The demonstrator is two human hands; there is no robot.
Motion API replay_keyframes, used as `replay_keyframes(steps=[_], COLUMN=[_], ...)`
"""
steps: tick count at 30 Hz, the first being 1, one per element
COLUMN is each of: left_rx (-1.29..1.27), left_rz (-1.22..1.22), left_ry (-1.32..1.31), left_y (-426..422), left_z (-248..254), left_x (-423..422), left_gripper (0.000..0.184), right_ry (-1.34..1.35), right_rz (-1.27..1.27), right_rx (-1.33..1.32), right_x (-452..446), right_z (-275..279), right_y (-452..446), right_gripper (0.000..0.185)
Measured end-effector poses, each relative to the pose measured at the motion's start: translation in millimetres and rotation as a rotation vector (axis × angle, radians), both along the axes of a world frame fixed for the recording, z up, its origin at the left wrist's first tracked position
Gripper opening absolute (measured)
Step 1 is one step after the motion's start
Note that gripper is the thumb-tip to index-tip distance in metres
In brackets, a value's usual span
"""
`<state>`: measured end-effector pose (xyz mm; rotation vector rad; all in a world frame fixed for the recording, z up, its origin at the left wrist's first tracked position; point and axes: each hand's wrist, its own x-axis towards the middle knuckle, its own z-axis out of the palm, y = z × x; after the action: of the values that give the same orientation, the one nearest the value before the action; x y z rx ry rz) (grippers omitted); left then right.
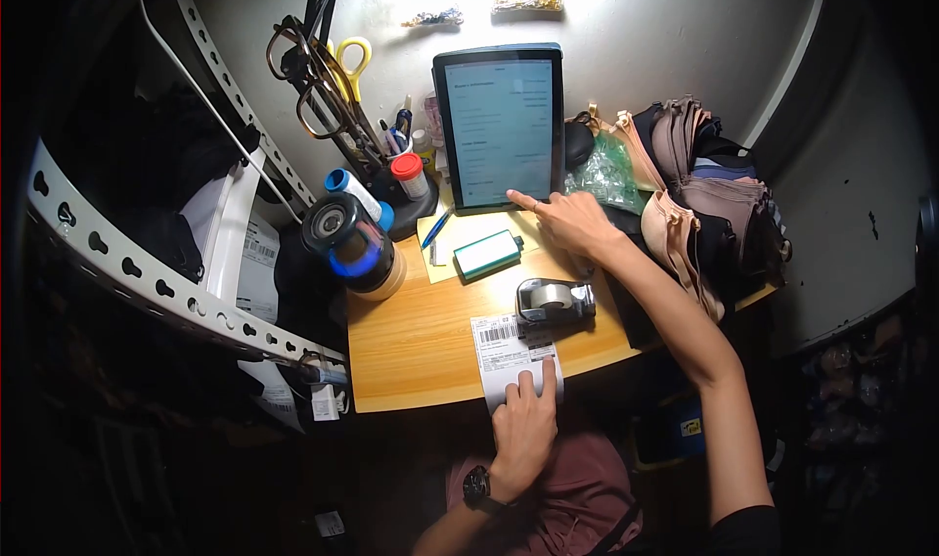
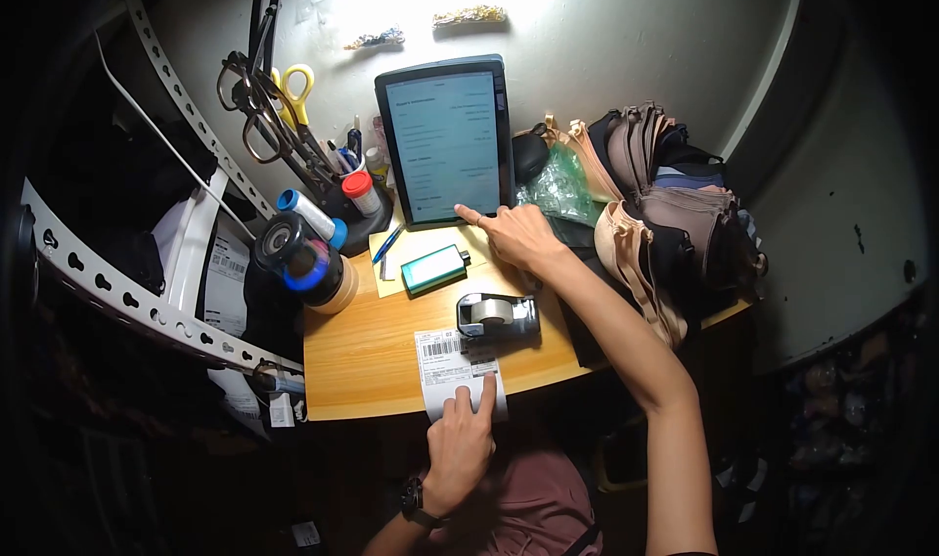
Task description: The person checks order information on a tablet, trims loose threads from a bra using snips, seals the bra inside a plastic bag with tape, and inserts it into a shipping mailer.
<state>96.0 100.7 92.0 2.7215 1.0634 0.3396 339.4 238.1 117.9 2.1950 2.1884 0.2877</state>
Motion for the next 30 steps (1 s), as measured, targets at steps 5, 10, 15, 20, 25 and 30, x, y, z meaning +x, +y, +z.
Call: replay_keyframes(steps=[5, 10, 15, 20, 25, 30], left_rx=[-0.004, 0.001, -0.007, 0.011, 0.027, 0.018], left_rz=[-0.01, -0.013, -0.024, -0.031, -0.027, -0.05], left_ry=[-0.009, -0.01, -0.014, -0.048, -0.068, -0.062], left_y=[0.8, 1.0, 1.1, 1.9, 0.4, 2.1], left_z=[0.6, 0.7, 2.6, -2.3, -5.3, -6.6], left_x=[-1.1, -1.5, -2.4, -4.2, -3.5, -5.7], left_gripper=[0.062, 0.061, 0.06, 0.059, 0.058, 0.057], right_ry=[0.023, 0.049, 0.196, -0.168, -0.24, 0.959], right_rz=[-0.008, -0.163, -0.118, -0.3, -0.375, -0.283], right_rx=[0.168, 0.222, 0.271, 0.341, -0.001, 0.144], right_x=[28.6, 29.2, 24.5, 46.7, 69.1, 138.8], right_z=[32.1, 82.8, 86.8, 73.7, 51.7, 84.0], right_y=[25.9, 31.7, 15.8, -31.7, -83.1, -94.3], right_gripper=[0.051, 0.054, 0.055, 0.036, 0.045, 0.033])
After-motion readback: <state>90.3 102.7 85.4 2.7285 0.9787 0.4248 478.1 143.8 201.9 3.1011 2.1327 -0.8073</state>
